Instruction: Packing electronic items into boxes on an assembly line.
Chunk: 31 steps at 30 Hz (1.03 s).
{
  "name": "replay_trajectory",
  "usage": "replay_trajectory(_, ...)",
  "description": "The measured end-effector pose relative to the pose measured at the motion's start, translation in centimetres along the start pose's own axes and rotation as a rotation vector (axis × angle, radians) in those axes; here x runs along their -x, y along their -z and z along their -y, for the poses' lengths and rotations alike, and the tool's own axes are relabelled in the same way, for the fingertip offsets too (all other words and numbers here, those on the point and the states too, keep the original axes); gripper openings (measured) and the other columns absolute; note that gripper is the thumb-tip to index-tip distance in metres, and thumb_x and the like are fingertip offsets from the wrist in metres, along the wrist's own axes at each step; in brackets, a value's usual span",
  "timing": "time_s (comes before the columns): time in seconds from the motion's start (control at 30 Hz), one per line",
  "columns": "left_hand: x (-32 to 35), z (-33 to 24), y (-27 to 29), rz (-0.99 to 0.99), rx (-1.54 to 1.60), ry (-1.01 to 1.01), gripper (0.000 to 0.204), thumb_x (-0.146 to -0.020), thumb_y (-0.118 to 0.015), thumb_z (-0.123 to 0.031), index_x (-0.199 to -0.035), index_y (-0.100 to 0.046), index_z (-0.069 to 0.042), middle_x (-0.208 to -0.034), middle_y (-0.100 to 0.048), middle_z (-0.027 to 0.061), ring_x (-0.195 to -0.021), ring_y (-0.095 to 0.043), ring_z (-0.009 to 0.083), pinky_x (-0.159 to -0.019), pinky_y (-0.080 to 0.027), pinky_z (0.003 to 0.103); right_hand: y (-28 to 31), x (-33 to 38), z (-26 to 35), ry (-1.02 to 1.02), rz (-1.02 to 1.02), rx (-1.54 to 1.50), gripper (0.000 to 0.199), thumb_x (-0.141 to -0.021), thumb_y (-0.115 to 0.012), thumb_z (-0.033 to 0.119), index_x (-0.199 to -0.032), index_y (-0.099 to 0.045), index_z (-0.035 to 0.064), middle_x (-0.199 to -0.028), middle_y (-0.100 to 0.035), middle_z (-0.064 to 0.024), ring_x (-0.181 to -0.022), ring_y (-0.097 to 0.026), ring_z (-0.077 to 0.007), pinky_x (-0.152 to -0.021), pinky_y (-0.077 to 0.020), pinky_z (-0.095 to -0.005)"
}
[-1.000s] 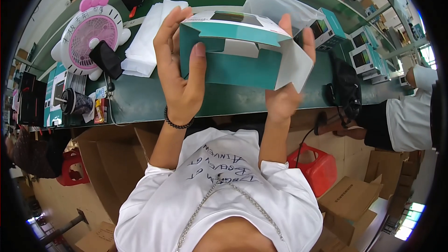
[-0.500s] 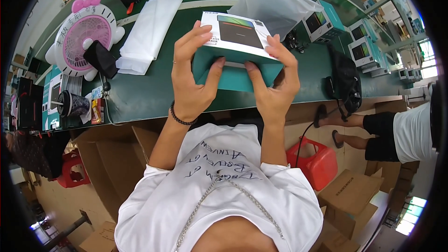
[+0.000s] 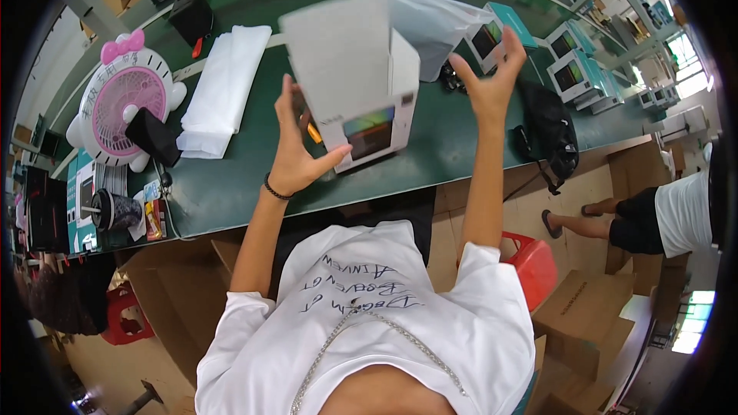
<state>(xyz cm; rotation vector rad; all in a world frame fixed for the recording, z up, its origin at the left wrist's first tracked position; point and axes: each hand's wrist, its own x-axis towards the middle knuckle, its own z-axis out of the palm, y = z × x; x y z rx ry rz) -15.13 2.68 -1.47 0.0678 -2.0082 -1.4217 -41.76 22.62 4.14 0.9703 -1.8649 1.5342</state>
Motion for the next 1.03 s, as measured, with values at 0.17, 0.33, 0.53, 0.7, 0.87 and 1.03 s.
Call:
replay_trajectory(0.17,-1.2,0.2,-0.1,0.159,-0.257,-0.004,0.134,-0.069,-0.093,-0.019,-0.162,0.002,-0.005,-0.152,-0.028,0.0212,-0.146,-0.030,0.0368,-0.122,-0.029,0.050,-3.3,-7.8,-3.7,0.097,0.386,0.364,0.069,-0.080,-0.083,0.043,-0.130,-0.058,0.0014,-0.136,-0.058,-0.0199,-0.124,-0.058,-0.0351,-0.106,-0.0453,-0.0417)
replay_trajectory(0.33,-0.5,-1.3,0.1,0.142,-0.207,0.019,0.132,-0.071,-0.092,-0.033,-0.162,-0.001,-0.005,-0.162,-0.019,0.0232,-0.151,-0.024,0.0374,-0.123,-0.023,0.048,-7.3,-6.0,-5.7,-0.041,0.401,0.248,0.028,-0.094,-0.067,0.028,-0.106,-0.068,0.0032,-0.090,-0.070,-0.0240,-0.088,-0.067,-0.0433,-0.080,-0.0519,-0.0466)
replay_trajectory(0.53,-1.9,-4.5,1.2,-0.072,-0.079,-0.144,0.115,-0.080,-0.086,-0.032,-0.160,-0.011,-0.001,-0.160,-0.027,0.0249,-0.149,-0.030,0.0369,-0.123,-0.023,0.048,-7.5,-5.2,-5.4,-0.111,0.026,0.194,0.029,-0.096,-0.067,0.030,-0.099,-0.063,0.0022,-0.080,-0.067,-0.0201,-0.070,-0.065,-0.0351,-0.068,-0.0498,-0.0415)
replay_trajectory(0.7,-13.5,-9.6,0.4,-0.003,-0.277,-0.276,0.072,-0.093,-0.071,-0.032,-0.152,-0.040,-0.004,-0.152,-0.044,0.0194,-0.142,-0.043,0.0331,-0.116,-0.037,0.044,-3.6,-7.5,-1.3,-0.106,-0.084,0.117,0.033,-0.098,-0.067,0.033,-0.098,-0.063,0.0005,-0.075,-0.064,-0.0164,-0.065,-0.061,-0.0263,-0.064,-0.0476,-0.0389)
replay_trajectory(0.87,-32.0,-0.8,0.5,0.177,-0.883,-0.392,0.042,-0.089,-0.071,-0.033,-0.121,-0.068,-0.006,-0.113,-0.069,0.0296,-0.114,-0.065,0.0390,-0.096,-0.052,0.042,-9.1,-9.3,1.5,0.075,0.038,0.042,0.032,-0.097,-0.067,0.033,-0.096,-0.062,0.0010,-0.072,-0.064,-0.0197,-0.065,-0.063,-0.0303,-0.064,-0.0484,-0.0395)
replay_trajectory(1.03,-33.6,-1.7,-5.4,0.878,-0.884,0.035,0.070,-0.083,-0.080,-0.030,-0.145,-0.054,-0.012,-0.143,-0.057,0.0234,-0.138,-0.046,0.0351,-0.113,-0.040,0.039,-10.7,-8.2,-4.8,0.148,0.049,0.107,0.031,-0.096,-0.069,0.031,-0.099,-0.061,0.0009,-0.078,-0.066,-0.0252,-0.072,-0.070,-0.0378,-0.067,-0.0506,-0.0442)
